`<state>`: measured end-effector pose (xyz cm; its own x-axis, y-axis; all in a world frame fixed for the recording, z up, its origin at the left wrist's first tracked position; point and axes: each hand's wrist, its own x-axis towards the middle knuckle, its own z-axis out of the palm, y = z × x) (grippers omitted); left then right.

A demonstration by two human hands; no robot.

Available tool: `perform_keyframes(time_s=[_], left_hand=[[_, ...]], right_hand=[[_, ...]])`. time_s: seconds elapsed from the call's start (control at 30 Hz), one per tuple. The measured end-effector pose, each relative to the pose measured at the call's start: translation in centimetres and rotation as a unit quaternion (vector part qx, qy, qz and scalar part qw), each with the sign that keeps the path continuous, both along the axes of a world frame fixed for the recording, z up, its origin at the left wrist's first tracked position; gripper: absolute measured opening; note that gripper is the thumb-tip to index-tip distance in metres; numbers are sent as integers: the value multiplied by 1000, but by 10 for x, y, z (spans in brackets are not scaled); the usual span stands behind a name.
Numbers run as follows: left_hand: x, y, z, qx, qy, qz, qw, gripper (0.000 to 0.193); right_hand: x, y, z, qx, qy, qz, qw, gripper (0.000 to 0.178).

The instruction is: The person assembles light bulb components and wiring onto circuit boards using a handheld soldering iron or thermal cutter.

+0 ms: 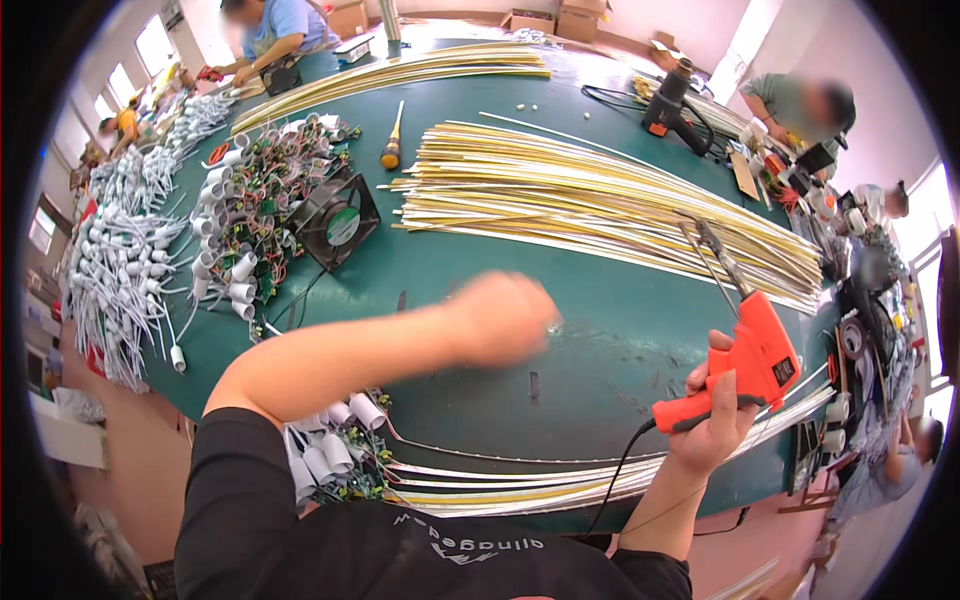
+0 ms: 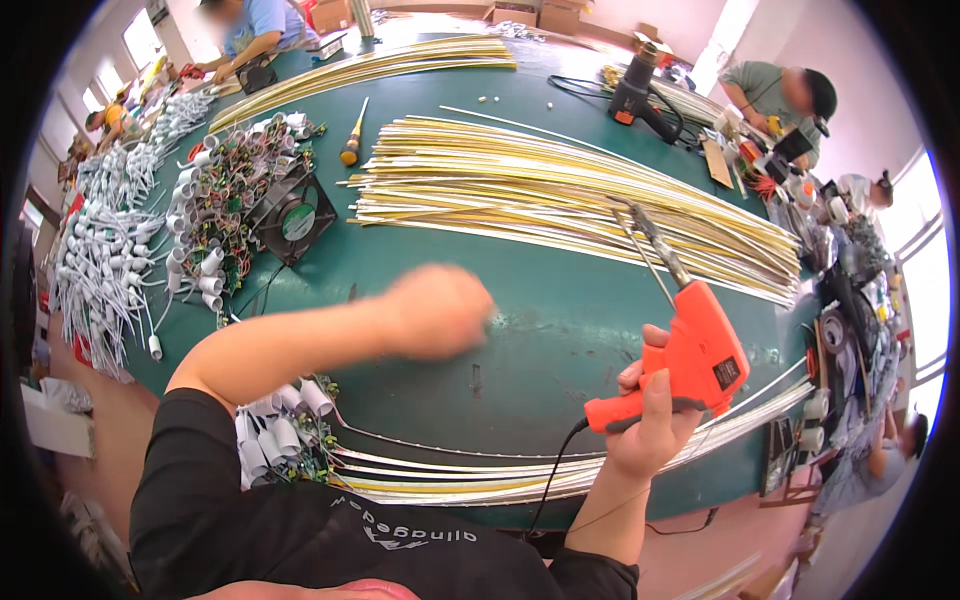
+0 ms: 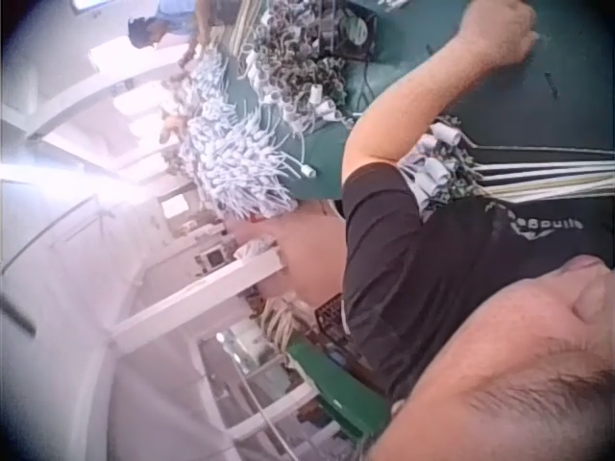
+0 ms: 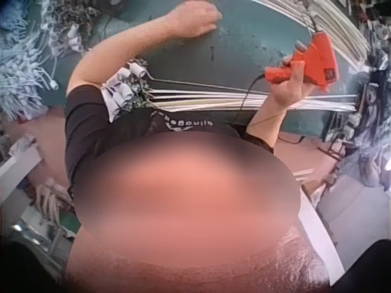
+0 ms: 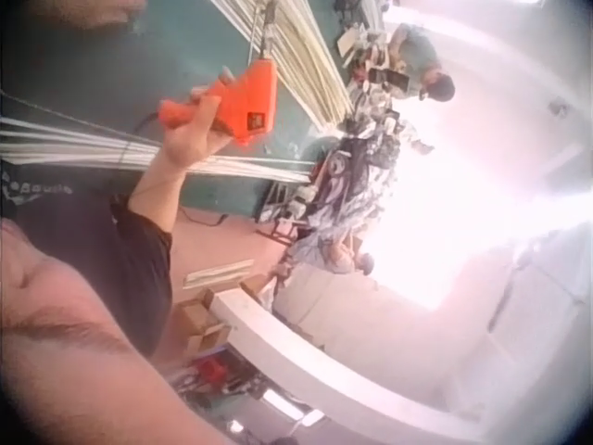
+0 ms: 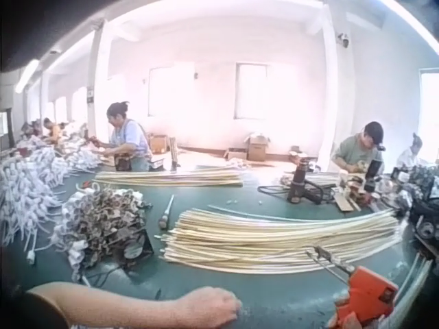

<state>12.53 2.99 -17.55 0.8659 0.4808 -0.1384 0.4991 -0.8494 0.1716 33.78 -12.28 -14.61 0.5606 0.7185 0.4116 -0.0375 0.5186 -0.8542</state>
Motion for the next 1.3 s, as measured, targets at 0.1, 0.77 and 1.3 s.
perform_keyframes(time_s=[0.1, 0.77, 1.3], left_hand=[[-72, 84, -28, 152, -212, 235, 936, 20], [-113, 118, -23, 54, -315, 203, 926, 12], [-172, 59, 126, -388, -607, 87, 689, 12]], right_hand=[[-9, 0, -1, 5, 9, 15, 1000, 44], [-9, 4, -1, -5, 16, 21, 1000, 40], [21, -21, 15, 101, 19, -40, 994, 52]])
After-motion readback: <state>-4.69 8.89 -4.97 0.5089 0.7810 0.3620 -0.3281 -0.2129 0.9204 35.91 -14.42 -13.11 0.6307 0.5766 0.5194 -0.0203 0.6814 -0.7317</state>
